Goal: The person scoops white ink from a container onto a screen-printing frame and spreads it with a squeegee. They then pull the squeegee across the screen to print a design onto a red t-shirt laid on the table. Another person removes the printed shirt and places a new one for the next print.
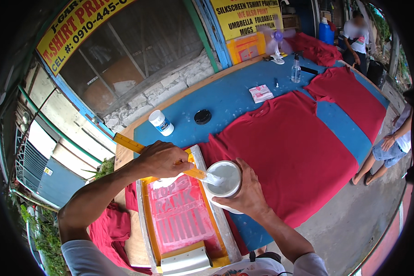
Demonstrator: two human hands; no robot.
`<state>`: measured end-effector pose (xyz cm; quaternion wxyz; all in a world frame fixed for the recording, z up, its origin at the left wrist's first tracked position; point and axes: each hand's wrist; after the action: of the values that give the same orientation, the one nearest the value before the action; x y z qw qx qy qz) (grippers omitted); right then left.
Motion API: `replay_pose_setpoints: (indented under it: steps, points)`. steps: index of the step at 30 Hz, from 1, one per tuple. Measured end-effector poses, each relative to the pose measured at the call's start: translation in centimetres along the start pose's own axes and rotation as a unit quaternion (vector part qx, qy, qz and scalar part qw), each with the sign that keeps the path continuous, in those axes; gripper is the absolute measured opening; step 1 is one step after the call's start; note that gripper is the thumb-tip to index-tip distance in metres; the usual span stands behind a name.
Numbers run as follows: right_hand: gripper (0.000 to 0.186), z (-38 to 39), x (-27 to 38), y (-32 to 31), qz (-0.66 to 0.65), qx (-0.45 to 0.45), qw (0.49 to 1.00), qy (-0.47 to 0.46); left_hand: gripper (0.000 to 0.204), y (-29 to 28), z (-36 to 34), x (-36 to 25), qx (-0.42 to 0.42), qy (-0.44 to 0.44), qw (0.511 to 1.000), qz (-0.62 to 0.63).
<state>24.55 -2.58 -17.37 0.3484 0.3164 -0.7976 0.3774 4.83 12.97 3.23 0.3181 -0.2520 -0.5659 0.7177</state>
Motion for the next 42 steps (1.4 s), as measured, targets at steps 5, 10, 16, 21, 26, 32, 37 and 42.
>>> replay_pose_setpoints:
  steps: [5,10,16,21,26,32,37,42]
  points:
    - [0.132,0.2,0.0,-0.2,-0.001,0.010,1.000,0.018,0.044,-1.3,0.3,0.8,0.015,-0.011,1.000,0.011]
    - [0.132,0.3,0.1,-0.1,-0.003,0.013,1.000,0.023,0.044,-2.2,0.4,1.8,0.035,-0.019,0.999,-0.020]
    - [0.133,0.2,0.3,-0.3,-0.005,0.019,0.999,0.038,0.051,-2.5,1.2,3.8,0.042,-0.038,0.998,0.012]
    - [0.135,0.0,0.4,-0.3,-0.013,0.019,0.999,0.045,0.050,-1.8,2.6,5.5,0.033,-0.039,0.998,0.045]
    - [0.136,-0.1,0.2,0.1,-0.017,0.013,0.999,0.049,0.051,-1.6,3.7,7.3,0.014,-0.029,0.997,0.063]
    - [0.138,-0.1,0.0,0.4,-0.032,0.002,0.999,0.037,0.049,-1.9,5.1,9.1,0.019,-0.025,0.997,0.073]
    - [0.141,-0.1,-0.3,0.6,-0.007,0.001,0.999,0.040,0.046,-1.7,6.6,10.2,0.012,-0.055,0.992,0.110]
    - [0.143,-0.1,-0.6,0.8,-0.012,0.000,0.999,0.038,0.044,-1.4,9.0,11.9,-0.018,-0.080,0.990,0.114]
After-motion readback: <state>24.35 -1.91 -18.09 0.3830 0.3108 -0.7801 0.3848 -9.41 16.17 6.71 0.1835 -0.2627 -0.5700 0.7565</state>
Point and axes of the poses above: each hand's wrist, its own z-axis away from the middle knuckle, its own y-axis out of the palm, x = y × z, and after that the axes turned 7 degrees about -x, right-handed
